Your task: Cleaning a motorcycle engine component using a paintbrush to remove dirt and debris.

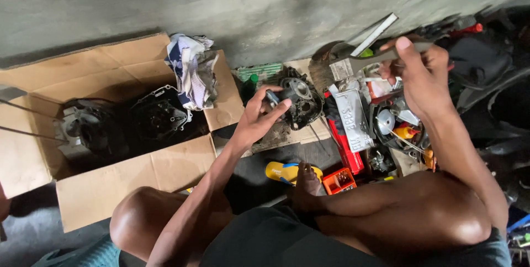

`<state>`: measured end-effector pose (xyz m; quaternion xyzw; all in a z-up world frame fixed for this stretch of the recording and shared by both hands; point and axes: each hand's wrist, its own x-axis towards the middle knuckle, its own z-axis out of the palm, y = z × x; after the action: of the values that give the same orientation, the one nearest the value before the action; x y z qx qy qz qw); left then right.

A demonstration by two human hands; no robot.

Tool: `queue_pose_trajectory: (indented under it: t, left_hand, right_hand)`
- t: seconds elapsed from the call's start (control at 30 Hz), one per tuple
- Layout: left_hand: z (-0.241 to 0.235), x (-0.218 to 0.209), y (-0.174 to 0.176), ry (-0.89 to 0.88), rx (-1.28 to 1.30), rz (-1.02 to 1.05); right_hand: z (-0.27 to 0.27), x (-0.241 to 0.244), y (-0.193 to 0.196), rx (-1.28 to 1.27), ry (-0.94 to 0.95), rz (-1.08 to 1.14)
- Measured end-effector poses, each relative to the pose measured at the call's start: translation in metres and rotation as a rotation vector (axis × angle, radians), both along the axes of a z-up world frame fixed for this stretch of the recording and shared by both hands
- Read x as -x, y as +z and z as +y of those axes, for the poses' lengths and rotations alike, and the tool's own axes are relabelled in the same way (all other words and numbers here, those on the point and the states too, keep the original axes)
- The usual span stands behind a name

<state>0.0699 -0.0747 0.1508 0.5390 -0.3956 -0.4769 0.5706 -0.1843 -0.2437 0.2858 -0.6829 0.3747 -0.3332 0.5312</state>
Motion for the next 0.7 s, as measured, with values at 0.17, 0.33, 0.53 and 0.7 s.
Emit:
queue_pose_trajectory:
  t: [0.17,0.33,0.53,0.7]
  left_hand:
    - [0.000,-0.007,0.018,-0.027,-0.058,0.028]
    - [0.001,-0.008,0.003,-0.029,-0.060,0.112]
    - [0.006,-0.014,0.016,-0.019,-0.156,0.095]
    - [0.007,-0.017,0.014,-0.002,-0.194,0.118]
  right_hand:
    - [-0.005,0.001,0.011,0.088,-0.031,0.107]
    - [0.008,-0.002,0.053,0.318,0.034,0.352]
    - [0.037,0.003,0.059,0.415,0.076,0.450]
    - [0.037,0.006,0.052,0.517,0.171,0.554]
